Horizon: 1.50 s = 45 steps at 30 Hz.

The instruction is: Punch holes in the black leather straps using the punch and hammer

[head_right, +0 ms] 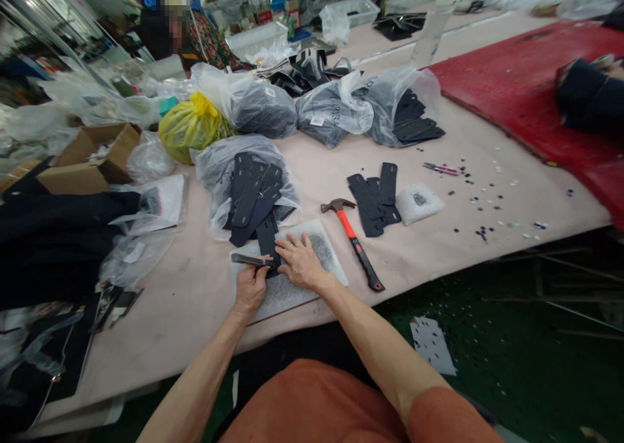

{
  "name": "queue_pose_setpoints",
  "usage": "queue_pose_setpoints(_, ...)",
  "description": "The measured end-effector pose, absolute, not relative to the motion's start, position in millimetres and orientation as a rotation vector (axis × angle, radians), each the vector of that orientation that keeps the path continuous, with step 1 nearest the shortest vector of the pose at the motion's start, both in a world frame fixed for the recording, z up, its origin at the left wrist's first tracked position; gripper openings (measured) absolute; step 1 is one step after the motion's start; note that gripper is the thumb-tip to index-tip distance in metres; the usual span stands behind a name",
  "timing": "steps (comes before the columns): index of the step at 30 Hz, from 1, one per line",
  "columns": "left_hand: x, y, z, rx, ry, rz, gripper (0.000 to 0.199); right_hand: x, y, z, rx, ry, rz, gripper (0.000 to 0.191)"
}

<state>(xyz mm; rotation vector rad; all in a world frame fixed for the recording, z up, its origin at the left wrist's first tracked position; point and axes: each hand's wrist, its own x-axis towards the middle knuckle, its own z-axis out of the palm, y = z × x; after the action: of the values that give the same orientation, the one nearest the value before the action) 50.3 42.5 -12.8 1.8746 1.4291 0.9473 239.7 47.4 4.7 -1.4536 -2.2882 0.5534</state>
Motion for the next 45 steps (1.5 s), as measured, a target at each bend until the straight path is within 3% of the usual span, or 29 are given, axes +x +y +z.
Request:
queue_pose_setpoints(10, 55.4, 42.1, -15.8, 2.027, 1.457, 0.892, 0.025, 245.8, 43.0, 12.6, -1.457, -2.275, 0.514, 0.045)
queue_pose_setpoints(17, 53.2, 42.2, -19.3, 2.043, 1.469, 0.872, 0.021, 336.5, 17.1, 13.7, -2.219, -1.682, 0.252, 0.037)
queue_pose_setpoints(20, 53.7, 42.0, -20.9, 2.061, 1.482, 0.868, 0.02, 364.2, 17.0, 7.8, -2.219, -1.327, 0.739, 0.025)
queue_pose_setpoints(24, 53.1, 40.7, -21.1, 2.078, 1.511, 0.87, 0.02, 365.8, 27.7, 16.1, -1.84, -0.86, 1.454, 0.013)
queue_pose_setpoints(29, 51.8, 39.7, -22.2, 2.123, 1.453, 0.926, 0.018, 340.5, 25.6, 53.9, -1.689, -0.826, 1.622, 0.014)
queue_pose_setpoints(32, 52.0, 39.8, -21.3, 2.14, 1.443, 0.927, 0.017, 325.1, 13.1, 100.2, -1.643, -0.899, 1.475, 0.031)
queue_pose_setpoints(34, 52.5, 39.7, -19.7, 2.152, 1.446, 0.913, 0.017, 317.1, 3.4, 136.3, -1.625, -1.126, 1.17, 0.037)
queue_pose_setpoints(39, 54.3, 39.8, -18.5, 2.209, 1.444, 0.924, 0.017, 302.1, -19.0, 177.5, -1.642, -1.849, 0.368, 0.03)
queue_pose_setpoints(42, 54.4, 40.5, -21.6, 2.232, 1.447, 0.941, 0.016, 296.9, -25.3, 175.5, -1.69, -2.217, 0.345, 0.027)
queue_pose_setpoints(45, 53.8, 40.8, -23.3, 2.219, 1.441, 0.942, 0.015, 294.5, -26.8, 188.0, -1.707, -2.228, 0.402, 0.027)
